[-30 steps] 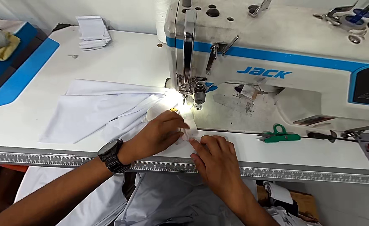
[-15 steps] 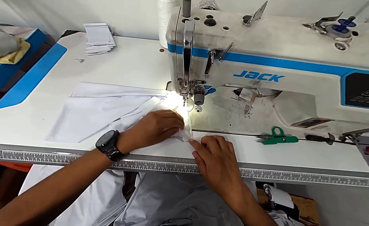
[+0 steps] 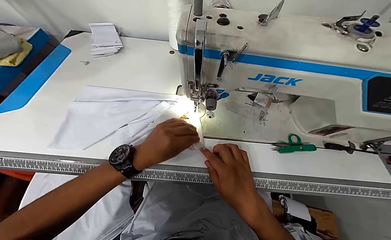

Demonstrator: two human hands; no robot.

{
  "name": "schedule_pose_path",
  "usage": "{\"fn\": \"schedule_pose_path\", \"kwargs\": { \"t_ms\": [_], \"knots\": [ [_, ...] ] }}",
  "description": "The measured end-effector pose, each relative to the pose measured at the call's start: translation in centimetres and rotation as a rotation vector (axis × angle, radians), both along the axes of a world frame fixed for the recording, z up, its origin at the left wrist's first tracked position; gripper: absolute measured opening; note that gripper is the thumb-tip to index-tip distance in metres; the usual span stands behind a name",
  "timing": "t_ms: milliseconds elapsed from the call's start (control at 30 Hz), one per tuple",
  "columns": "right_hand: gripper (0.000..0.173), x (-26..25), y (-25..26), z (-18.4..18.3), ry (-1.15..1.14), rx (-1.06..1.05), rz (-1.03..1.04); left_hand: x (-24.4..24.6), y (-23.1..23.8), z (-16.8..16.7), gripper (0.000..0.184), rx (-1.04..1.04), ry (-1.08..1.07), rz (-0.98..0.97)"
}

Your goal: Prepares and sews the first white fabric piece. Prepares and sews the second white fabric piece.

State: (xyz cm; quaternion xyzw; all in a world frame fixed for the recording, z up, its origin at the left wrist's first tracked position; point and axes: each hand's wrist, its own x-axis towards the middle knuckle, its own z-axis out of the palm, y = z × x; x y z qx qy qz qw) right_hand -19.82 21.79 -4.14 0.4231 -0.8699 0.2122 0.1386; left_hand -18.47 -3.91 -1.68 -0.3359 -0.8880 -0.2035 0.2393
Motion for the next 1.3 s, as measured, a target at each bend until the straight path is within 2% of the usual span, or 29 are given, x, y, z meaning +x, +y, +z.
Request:
{"fn": "schedule_pose_path", "kwargs": {
  "t_ms": [67, 133, 433, 533, 667, 800, 1000, 1067, 1300],
  "knots": [
    [0.035, 0.0, 0.0, -0.1, 0.005, 0.003, -0.001, 0.2, 0.5, -0.2, 0.02, -0.118, 0.061, -0.042],
    [0.034, 0.1, 0.0, -0.1, 0.013, -0.001, 0.001, 0.2, 0.5, -0.3, 0.019, -0.134, 0.05, -0.062],
    [0.038, -0.7, 0.1, 0.0, 0.117, 0.094, 0.138, 0.3, 0.4, -0.3, 0.02, -0.068, -0.044, -0.06],
    [0.035, -1.6, 0.0, 0.6, 0.105, 0.065, 0.186, -0.2, 0.0, -0.2, 0.026, 0.041, -0.131, -0.069],
    [0.035, -2.5, -0.4, 1.2, 0.096, 0.03, 0.212, -1.1, 0.3, 0.1, 0.024, 0.138, -0.202, 0.136],
    [0.03, -2.5, -0.8, 1.0, 0.104, 0.073, 0.208, -1.1, 1.4, -0.4, 0.036, -0.045, -0.135, 0.355],
    [0.032, -2.7, -0.3, 0.9, -0.015, 0.06, 0.221, -0.4, 1.2, -0.3, 0.053, -0.004, -0.205, 0.452],
    [0.036, -2.2, -0.6, 0.7, -0.002, 0.071, 0.202, -0.3, 0.7, -0.2, 0.06, -0.005, -0.228, 0.477],
    [0.045, -0.4, -1.3, 0.6, 0.056, 0.149, 0.097, -0.6, -0.7, -0.5, 0.069, -0.037, -0.255, 0.475]
  ]
}}
